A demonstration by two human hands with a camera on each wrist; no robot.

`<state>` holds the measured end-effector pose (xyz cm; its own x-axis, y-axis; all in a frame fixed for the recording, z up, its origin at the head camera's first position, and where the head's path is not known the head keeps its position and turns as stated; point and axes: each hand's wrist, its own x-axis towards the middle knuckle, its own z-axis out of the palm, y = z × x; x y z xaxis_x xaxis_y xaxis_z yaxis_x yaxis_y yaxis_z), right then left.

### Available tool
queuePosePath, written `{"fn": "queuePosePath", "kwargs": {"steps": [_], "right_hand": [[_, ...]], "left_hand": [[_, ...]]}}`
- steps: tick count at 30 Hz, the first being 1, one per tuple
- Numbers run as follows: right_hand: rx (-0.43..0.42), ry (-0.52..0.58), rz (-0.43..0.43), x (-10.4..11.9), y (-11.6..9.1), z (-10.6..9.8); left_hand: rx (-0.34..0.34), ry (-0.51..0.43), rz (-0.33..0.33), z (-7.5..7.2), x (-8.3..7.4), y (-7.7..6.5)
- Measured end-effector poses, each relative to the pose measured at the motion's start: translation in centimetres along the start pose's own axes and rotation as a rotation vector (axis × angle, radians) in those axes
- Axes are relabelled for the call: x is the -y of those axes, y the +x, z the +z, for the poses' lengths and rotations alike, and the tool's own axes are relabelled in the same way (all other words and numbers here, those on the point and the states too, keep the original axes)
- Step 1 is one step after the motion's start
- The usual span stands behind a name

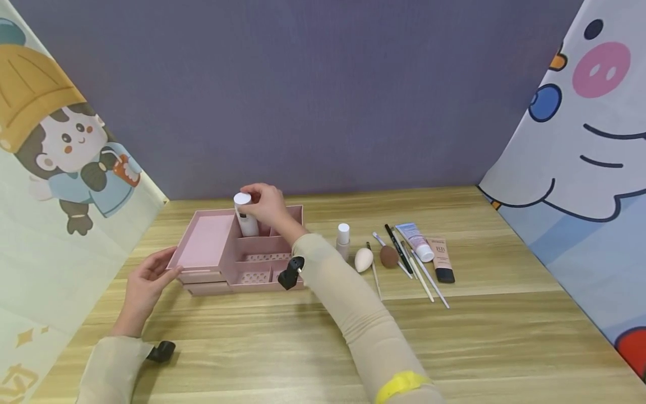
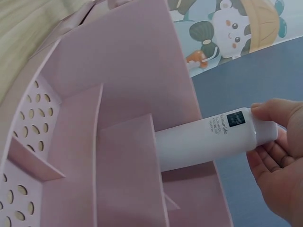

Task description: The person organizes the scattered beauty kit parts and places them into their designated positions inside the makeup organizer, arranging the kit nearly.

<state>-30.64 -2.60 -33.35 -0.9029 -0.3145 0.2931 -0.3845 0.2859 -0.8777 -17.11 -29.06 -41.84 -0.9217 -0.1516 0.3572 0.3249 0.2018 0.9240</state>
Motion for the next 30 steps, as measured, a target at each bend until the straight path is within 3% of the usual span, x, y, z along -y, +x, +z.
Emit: {"fn": "queuePosePath", "kwargs": {"steps": [12, 30], "right_hand": [[0.049, -0.029, 0.002, -1.6, -0.3, 1.0], [0.082, -0.011, 0.0, -1.8, -0.4, 1.4]], "left_hand": [[0.002, -0.016, 0.009, 0.2, 0.1, 0.0], [-0.014, -0.026, 0.01, 0.6, -0.1, 0.1]]}}
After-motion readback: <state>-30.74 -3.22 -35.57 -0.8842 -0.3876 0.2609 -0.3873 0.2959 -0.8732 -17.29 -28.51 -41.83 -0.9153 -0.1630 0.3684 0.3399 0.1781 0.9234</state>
